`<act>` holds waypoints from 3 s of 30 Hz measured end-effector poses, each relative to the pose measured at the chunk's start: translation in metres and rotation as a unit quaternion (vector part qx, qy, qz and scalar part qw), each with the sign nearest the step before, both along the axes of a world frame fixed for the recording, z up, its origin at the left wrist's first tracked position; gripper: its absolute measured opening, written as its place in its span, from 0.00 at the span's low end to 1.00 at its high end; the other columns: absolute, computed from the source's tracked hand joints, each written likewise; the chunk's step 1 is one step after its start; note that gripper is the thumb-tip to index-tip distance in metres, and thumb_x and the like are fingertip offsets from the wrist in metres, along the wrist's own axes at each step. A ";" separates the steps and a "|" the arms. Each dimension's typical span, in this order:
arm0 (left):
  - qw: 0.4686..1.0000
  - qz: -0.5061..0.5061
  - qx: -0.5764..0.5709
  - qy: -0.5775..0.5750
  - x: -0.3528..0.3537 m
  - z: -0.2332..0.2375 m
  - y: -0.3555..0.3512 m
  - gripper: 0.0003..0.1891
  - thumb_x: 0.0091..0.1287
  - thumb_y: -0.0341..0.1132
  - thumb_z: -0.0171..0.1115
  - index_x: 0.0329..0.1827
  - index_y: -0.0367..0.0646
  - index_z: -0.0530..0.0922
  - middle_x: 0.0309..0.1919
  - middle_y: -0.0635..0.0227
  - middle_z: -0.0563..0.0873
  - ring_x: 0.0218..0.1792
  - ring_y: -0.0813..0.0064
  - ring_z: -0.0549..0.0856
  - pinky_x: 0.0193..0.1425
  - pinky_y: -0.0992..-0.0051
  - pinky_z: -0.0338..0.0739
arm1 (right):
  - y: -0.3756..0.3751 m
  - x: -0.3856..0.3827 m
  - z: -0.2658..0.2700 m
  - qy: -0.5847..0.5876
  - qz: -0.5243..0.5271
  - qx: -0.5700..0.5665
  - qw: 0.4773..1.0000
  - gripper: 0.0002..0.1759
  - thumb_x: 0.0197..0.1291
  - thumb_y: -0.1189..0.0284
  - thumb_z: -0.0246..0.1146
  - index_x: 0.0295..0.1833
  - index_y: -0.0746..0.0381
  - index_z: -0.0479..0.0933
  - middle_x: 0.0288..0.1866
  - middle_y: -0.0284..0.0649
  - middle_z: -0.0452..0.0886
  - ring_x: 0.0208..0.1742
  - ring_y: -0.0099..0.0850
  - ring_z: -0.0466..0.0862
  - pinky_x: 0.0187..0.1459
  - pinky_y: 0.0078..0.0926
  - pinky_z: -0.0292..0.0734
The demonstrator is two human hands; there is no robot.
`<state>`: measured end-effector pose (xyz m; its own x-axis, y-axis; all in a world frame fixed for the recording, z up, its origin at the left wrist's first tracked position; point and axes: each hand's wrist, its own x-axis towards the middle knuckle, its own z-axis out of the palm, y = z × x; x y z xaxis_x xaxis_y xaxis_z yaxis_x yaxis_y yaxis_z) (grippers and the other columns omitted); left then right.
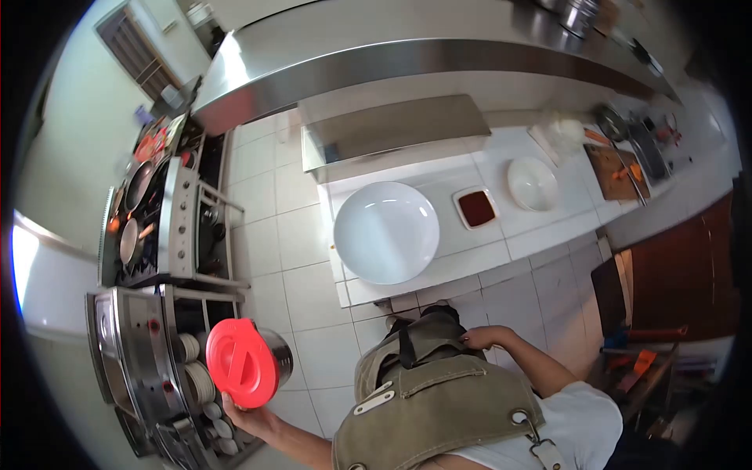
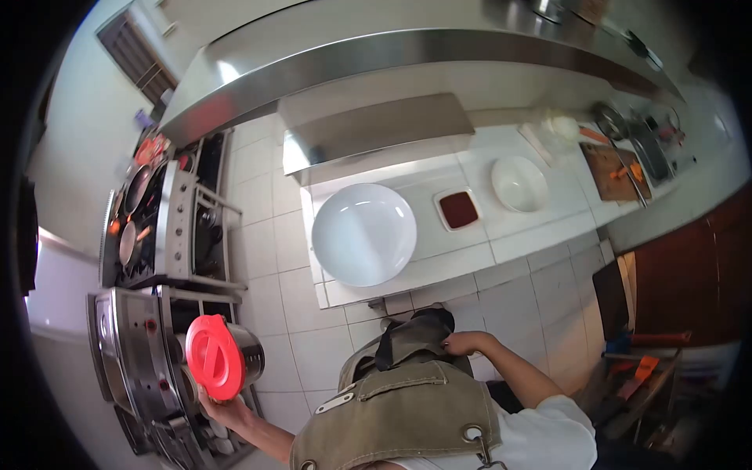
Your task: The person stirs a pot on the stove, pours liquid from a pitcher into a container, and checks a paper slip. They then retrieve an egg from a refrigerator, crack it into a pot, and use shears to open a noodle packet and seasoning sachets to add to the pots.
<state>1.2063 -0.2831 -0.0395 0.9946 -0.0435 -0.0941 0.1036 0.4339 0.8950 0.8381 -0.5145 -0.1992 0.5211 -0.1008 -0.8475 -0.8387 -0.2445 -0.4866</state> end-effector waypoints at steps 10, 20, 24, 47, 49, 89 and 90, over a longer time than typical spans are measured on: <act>0.984 0.131 -0.117 0.006 -0.033 -0.003 0.032 0.11 0.66 0.42 0.56 0.28 0.48 0.70 0.14 0.83 0.66 0.14 0.90 0.64 0.17 0.85 0.54 | -0.051 0.001 -0.020 0.076 0.178 0.000 0.981 0.17 0.56 0.67 0.48 0.41 0.65 0.77 0.25 0.44 0.78 0.21 0.33 0.74 0.26 0.35 0.71; 0.954 0.266 -0.135 -0.034 -0.095 0.033 0.084 0.18 0.66 0.45 0.55 0.19 0.49 0.66 0.11 0.79 0.66 0.14 0.87 0.64 0.19 0.83 0.56 | -0.037 0.041 -0.020 -0.085 0.164 -0.082 0.979 0.18 0.53 0.68 0.52 0.49 0.59 0.78 0.40 0.44 0.82 0.43 0.39 0.82 0.47 0.31 0.76; 0.924 0.359 -0.114 -0.067 -0.123 0.043 0.107 0.17 0.65 0.45 0.57 0.21 0.47 0.68 0.12 0.78 0.66 0.15 0.87 0.64 0.21 0.83 0.57 | -0.038 0.051 -0.028 -0.116 0.221 -0.092 0.964 0.18 0.52 0.68 0.54 0.48 0.59 0.78 0.40 0.44 0.82 0.43 0.40 0.81 0.47 0.31 0.76; 0.671 0.708 0.111 -0.189 -0.504 0.142 0.287 0.15 0.72 0.48 0.48 0.36 0.45 0.71 0.23 0.79 0.68 0.26 0.88 0.67 0.32 0.86 0.62 | 0.113 0.185 -0.002 -0.217 0.713 -0.062 0.664 0.16 0.54 0.68 0.54 0.48 0.59 0.78 0.41 0.50 0.82 0.46 0.48 0.80 0.49 0.39 0.75; 0.662 0.709 0.144 -0.195 -0.531 0.160 0.294 0.15 0.72 0.47 0.48 0.36 0.45 0.71 0.23 0.80 0.68 0.26 0.88 0.68 0.32 0.87 0.62 | 0.136 0.189 -0.004 -0.219 0.730 -0.067 0.644 0.16 0.54 0.68 0.54 0.48 0.59 0.78 0.41 0.51 0.82 0.46 0.48 0.80 0.48 0.40 0.75; 0.313 0.897 0.283 -0.134 -0.728 0.269 0.783 0.22 0.71 0.46 0.49 0.48 0.32 0.76 0.41 0.62 0.80 0.45 0.70 0.77 0.53 0.72 0.68 | 0.457 0.092 -0.042 -0.203 0.776 -0.066 0.594 0.18 0.55 0.66 0.56 0.50 0.56 0.79 0.44 0.50 0.82 0.48 0.44 0.81 0.50 0.35 0.76; 0.315 0.896 0.283 -0.133 -0.727 0.268 0.785 0.22 0.71 0.46 0.49 0.48 0.32 0.76 0.41 0.62 0.80 0.45 0.70 0.77 0.53 0.72 0.68 | 0.455 0.092 -0.045 -0.210 0.776 -0.068 0.591 0.18 0.54 0.66 0.56 0.51 0.57 0.79 0.44 0.50 0.82 0.49 0.44 0.81 0.50 0.35 0.76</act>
